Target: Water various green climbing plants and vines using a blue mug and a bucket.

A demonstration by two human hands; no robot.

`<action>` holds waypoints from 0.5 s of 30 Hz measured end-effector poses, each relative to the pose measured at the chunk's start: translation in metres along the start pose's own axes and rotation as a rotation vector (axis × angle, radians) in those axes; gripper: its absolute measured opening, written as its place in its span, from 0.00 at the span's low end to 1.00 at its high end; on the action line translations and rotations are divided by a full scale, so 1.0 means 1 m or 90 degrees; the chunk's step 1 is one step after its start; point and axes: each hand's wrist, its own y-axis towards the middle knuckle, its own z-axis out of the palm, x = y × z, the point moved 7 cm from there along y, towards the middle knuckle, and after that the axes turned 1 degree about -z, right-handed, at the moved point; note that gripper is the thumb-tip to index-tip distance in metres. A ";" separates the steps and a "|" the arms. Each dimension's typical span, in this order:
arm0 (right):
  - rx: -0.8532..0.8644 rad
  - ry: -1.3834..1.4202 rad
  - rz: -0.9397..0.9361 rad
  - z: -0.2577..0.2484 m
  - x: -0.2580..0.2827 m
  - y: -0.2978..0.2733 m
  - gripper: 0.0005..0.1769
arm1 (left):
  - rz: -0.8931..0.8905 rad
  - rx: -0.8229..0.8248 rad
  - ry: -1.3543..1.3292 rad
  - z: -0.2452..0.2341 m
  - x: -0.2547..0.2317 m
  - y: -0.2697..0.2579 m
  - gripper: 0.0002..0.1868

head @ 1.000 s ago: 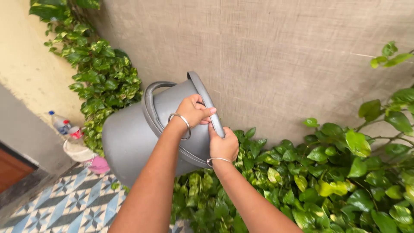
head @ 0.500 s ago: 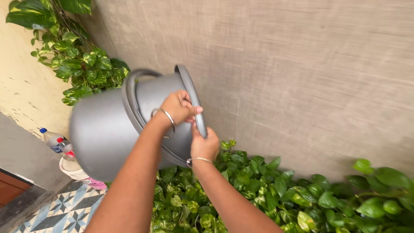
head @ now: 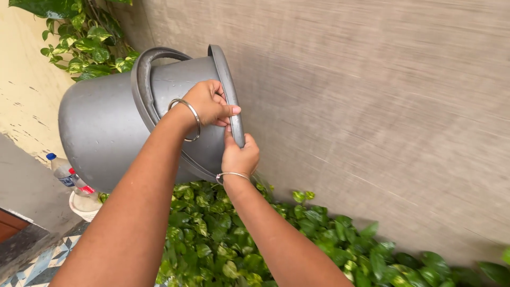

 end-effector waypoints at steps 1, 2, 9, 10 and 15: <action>0.000 -0.002 -0.001 0.016 -0.007 0.002 0.22 | 0.000 0.000 -0.002 -0.010 0.007 0.006 0.18; 0.000 0.009 -0.005 0.034 -0.014 0.002 0.22 | -0.002 -0.007 0.012 -0.023 0.016 0.011 0.18; 0.024 0.152 0.093 0.188 -0.032 -0.032 0.16 | -0.036 -0.035 0.139 -0.135 0.068 0.046 0.21; 0.018 0.161 0.095 0.212 -0.036 -0.036 0.16 | -0.033 -0.031 0.148 -0.150 0.075 0.053 0.21; 0.067 0.535 0.244 0.318 -0.052 -0.060 0.10 | -0.015 -0.038 0.452 -0.196 0.083 0.064 0.23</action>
